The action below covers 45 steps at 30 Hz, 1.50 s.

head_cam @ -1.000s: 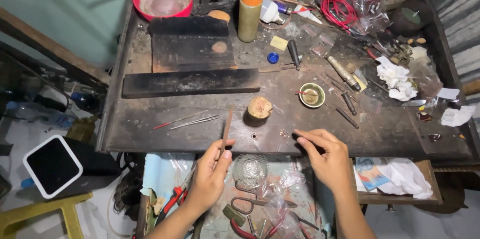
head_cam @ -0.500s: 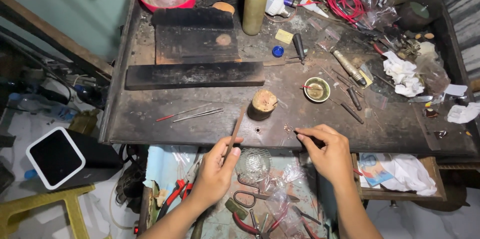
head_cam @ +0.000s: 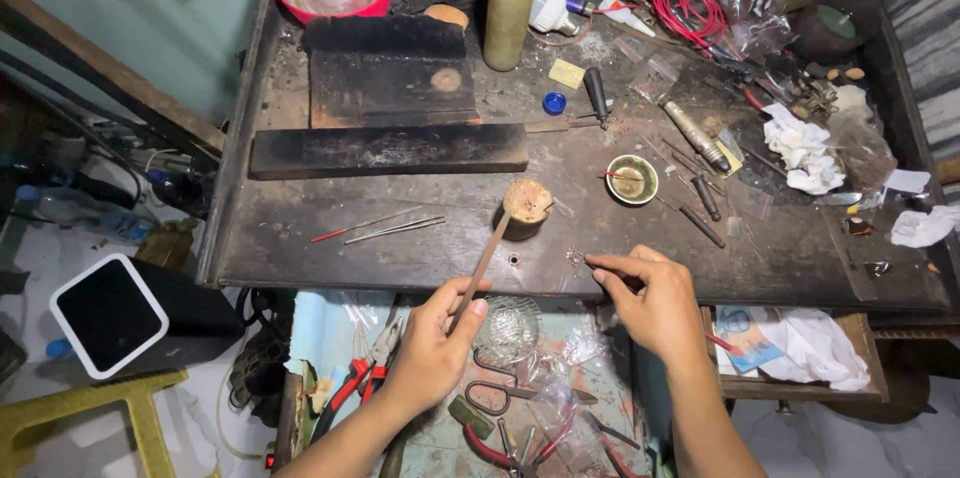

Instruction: A person uses a hand file to shape and smooth a small metal jewelry component held against a wooden bench pin.

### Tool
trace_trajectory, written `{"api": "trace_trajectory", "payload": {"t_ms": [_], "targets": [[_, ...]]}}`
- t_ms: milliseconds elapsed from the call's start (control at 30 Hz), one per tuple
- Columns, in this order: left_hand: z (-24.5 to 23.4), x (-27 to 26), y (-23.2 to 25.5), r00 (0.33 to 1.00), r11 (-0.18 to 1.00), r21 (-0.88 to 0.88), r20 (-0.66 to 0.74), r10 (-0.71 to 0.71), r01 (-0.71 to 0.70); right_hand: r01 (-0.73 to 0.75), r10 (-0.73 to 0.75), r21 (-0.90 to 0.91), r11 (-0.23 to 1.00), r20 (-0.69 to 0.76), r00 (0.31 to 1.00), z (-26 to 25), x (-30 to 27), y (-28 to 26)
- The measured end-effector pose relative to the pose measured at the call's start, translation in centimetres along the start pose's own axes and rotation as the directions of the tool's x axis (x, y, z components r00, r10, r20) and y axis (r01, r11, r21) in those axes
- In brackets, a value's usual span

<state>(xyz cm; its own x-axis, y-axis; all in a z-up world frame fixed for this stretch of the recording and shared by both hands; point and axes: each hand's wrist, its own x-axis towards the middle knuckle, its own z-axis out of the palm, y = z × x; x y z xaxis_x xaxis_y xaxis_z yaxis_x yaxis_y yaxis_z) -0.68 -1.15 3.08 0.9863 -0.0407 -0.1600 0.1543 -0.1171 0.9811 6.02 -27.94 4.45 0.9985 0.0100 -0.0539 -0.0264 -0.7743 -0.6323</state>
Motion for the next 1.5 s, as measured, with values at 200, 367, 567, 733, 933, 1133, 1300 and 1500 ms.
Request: {"api": "trace_trajectory", "payload": {"t_ms": [200,367,567,733,933,1133,1300,1500], "targets": [[0.0,-0.1,0.3,1.0,1.0,0.008,0.009,0.016,-0.016,-0.044,0.044,-0.015,0.999,0.047,0.998,-0.4,0.0,-0.4],[0.0,-0.1,0.0,1.0,1.0,0.0,-0.002,0.022,-0.022,-0.023,0.024,-0.019,1.0,0.035,0.999,-0.3,0.1,-0.2],[0.3,-0.3,-0.2,0.999,0.999,-0.025,-0.014,0.047,-0.047,0.017,-0.016,0.046,0.999,-0.01,1.0,-0.4,-0.5,-0.5],[1.5,0.4,-0.8,0.988,0.996,-0.012,-0.123,0.091,-0.093,0.285,-0.244,0.302,0.91,-0.165,0.956,-0.3,-1.5,-3.3],[2.6,2.7,2.7,0.918,0.944,-0.067,-0.265,0.296,-0.324,0.481,-0.4,0.401,0.78,-0.27,0.876,0.6,-1.3,-7.9],[2.3,6.2,4.4,0.715,0.769,0.057,-0.33,0.616,-0.637,0.526,-0.358,0.388,0.757,-0.426,0.831,3.0,0.5,-8.2],[2.2,7.2,3.2,0.649,0.685,0.103,-0.245,0.72,-0.721,0.491,-0.33,0.421,0.763,-0.399,0.855,4.8,1.0,-6.0],[2.1,7.5,1.6,0.708,0.751,0.12,-0.265,0.655,-0.65,0.496,-0.342,0.448,0.744,-0.384,0.858,5.0,0.8,-6.4]]}}
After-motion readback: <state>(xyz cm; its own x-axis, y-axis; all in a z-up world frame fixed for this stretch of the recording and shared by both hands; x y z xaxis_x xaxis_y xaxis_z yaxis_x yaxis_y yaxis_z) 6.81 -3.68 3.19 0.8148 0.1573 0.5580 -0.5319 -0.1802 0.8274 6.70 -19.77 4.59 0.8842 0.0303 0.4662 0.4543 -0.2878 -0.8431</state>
